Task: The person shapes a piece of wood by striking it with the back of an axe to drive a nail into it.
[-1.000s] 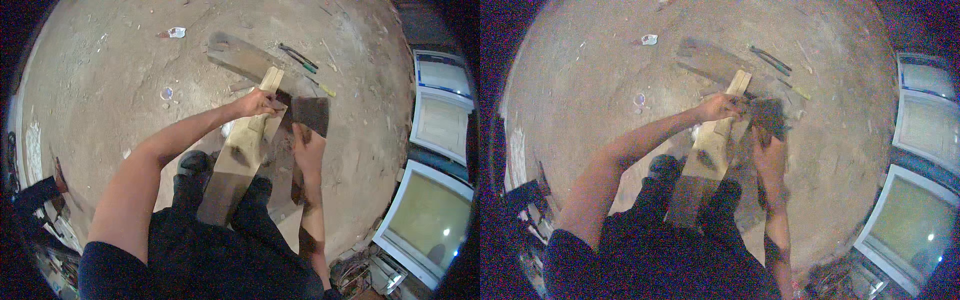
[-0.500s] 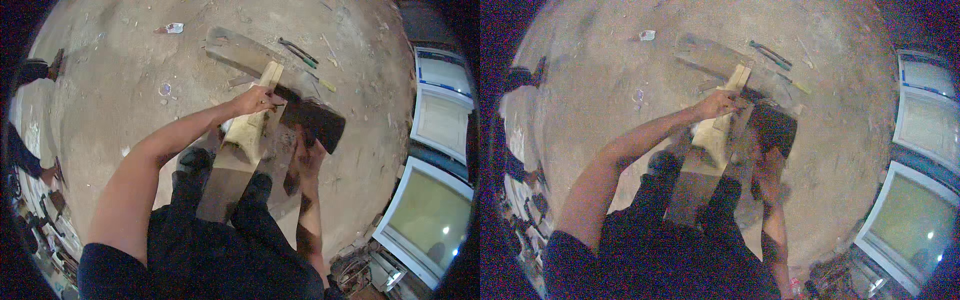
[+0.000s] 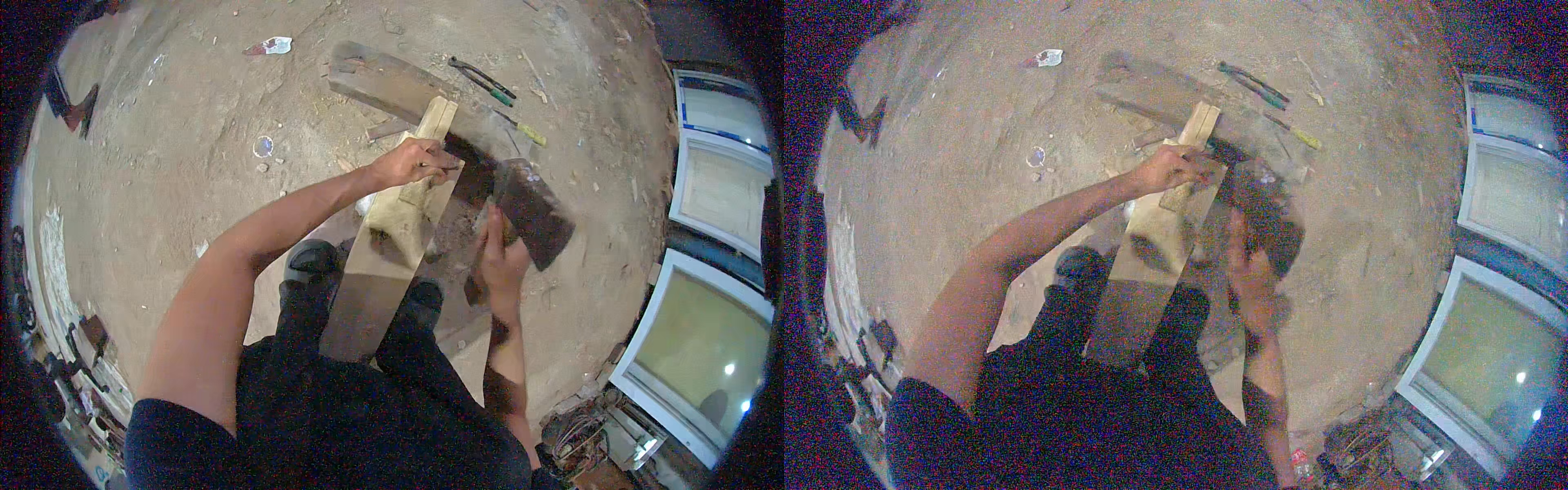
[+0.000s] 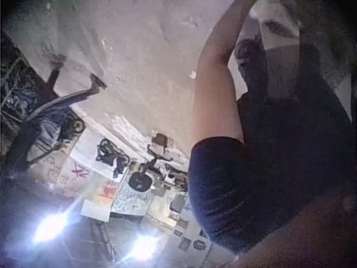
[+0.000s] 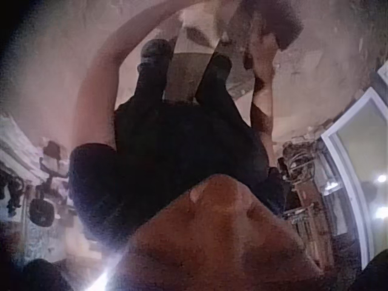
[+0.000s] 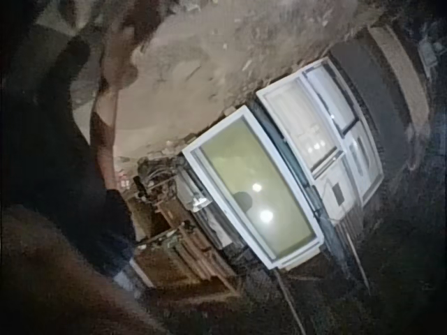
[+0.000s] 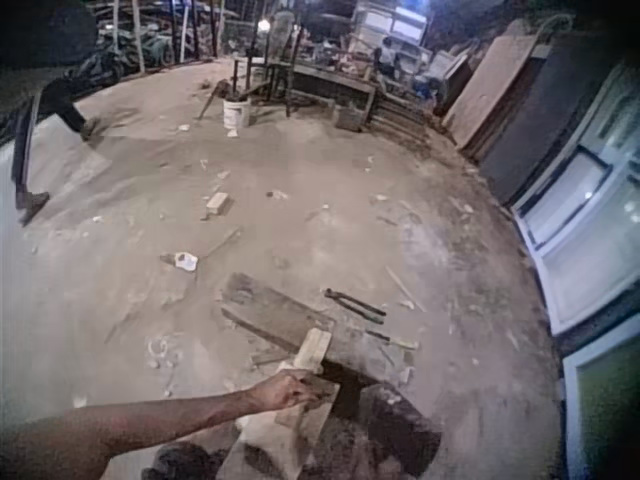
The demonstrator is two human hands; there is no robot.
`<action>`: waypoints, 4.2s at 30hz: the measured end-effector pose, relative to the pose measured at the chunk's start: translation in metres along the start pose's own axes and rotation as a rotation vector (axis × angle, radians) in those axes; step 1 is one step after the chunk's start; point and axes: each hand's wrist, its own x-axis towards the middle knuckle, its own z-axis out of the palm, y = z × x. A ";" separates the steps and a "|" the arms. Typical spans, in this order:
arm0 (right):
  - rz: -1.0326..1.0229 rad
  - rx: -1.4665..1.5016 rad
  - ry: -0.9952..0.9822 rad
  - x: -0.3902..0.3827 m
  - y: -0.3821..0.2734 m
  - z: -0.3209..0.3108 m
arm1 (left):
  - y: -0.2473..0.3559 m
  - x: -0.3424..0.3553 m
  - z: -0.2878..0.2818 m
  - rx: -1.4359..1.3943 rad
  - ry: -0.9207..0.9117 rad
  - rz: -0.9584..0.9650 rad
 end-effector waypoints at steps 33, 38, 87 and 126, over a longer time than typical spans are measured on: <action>0.043 -0.239 -0.064 -0.025 0.208 0.030 | 0.030 -0.001 0.019 -0.213 -0.087 -0.287; 0.301 -0.371 -0.130 -0.063 0.261 0.051 | 0.037 0.000 0.038 -0.325 0.114 -0.419; 0.312 -0.215 -0.063 -0.098 0.321 0.083 | 0.016 0.048 0.029 -0.725 0.358 -0.924; 0.464 -0.206 -0.178 -0.090 0.296 0.073 | 0.016 0.014 0.038 -0.883 0.915 -0.690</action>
